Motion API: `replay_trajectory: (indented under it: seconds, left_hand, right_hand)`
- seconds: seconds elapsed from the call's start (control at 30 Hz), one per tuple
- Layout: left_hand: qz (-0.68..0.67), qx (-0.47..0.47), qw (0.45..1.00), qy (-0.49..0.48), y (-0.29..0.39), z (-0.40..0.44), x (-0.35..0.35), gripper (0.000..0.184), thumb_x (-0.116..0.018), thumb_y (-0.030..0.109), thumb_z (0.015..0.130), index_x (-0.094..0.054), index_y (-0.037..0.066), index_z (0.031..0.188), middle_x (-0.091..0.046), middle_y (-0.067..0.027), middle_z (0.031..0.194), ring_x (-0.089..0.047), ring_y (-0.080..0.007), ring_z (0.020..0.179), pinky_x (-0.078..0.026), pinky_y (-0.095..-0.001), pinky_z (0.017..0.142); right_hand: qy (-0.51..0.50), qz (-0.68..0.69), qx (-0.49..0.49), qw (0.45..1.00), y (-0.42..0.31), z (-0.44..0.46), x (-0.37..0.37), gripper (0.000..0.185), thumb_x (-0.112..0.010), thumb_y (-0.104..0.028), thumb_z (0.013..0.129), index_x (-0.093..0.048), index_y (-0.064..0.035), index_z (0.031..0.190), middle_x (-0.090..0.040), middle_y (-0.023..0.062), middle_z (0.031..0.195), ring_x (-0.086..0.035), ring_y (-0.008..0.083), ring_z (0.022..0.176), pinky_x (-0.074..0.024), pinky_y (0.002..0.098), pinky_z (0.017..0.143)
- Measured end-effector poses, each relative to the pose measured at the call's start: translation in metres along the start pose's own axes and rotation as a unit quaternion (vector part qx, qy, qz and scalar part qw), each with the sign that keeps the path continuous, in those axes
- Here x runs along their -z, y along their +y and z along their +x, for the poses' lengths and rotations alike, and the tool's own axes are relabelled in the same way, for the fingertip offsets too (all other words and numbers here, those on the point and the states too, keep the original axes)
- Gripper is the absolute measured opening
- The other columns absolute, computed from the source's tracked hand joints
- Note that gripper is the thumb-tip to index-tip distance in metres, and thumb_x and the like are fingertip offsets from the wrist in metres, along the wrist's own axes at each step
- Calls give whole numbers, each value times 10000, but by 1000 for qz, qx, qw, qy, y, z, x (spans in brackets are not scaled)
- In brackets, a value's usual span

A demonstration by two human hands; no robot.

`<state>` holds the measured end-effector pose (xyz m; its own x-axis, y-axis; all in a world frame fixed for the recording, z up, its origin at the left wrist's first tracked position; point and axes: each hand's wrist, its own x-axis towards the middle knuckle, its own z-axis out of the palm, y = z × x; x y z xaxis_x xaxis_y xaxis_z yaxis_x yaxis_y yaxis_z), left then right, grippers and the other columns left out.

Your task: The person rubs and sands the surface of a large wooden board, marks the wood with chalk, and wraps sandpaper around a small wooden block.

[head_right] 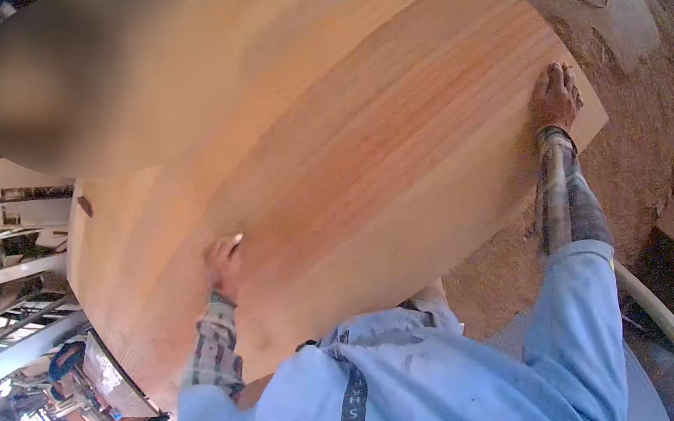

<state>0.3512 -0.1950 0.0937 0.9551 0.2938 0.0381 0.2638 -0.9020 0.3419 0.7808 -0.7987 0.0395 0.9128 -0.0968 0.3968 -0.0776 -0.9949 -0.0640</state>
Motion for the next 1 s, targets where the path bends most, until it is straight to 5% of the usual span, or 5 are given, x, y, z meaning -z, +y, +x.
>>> replay_trajectory:
  seconds: [0.17, 0.3, 0.7, 0.9, 1.0]
  left_hand:
    - [-73, -131, 987, 49, 125, 96, -64, 128, -706, 109, 799, -707, 128, 926, -666, -38, 874, -622, -246, 843, -454, -384, 722]
    - [-117, -186, 975, 45, 236, 190, -112, 108, -709, 120, 793, -691, 135, 898, -662, -13, 867, -615, -230, 859, -434, -385, 724]
    - [-99, -241, 965, 43, 525, 431, -234, 231, -636, 264, 836, -708, 229, 1053, -697, -66, 993, -621, -281, 1007, -434, -496, 891]
    - [-114, -263, 958, 23, 492, 421, -222, 204, -656, 273, 825, -721, 202, 1004, -696, -80, 996, -624, -294, 978, -441, -498, 885]
    - [-126, -291, 948, 11, 402, 356, -189, 194, -664, 228, 814, -714, 197, 999, -683, -47, 1002, -604, -287, 996, -438, -459, 883]
  right_hand:
    - [-10, -20, -38, 999, 2, -1, 5, 400, -460, -381, 956, -569, -184, 1286, -513, 83, 1400, -473, 297, 1289, -337, 490, 1064]
    - [58, -13, 26, 998, -11, -6, 12, 344, -520, -318, 927, -573, -187, 1240, -560, 133, 1327, -550, 339, 1168, -376, 503, 981]
    - [-35, 71, -30, 996, -52, -20, 66, 395, -554, -291, 916, -519, -130, 1274, -431, 131, 1433, -372, 307, 1352, -242, 498, 1096]
    - [-30, 95, -35, 994, -49, -14, 62, 381, -543, -274, 920, -523, -106, 1261, -435, 156, 1416, -372, 309, 1348, -238, 495, 1103]
    - [22, 48, -9, 999, -41, -13, 44, 323, -536, -311, 920, -543, -159, 1204, -516, 115, 1356, -488, 327, 1231, -353, 511, 1017]
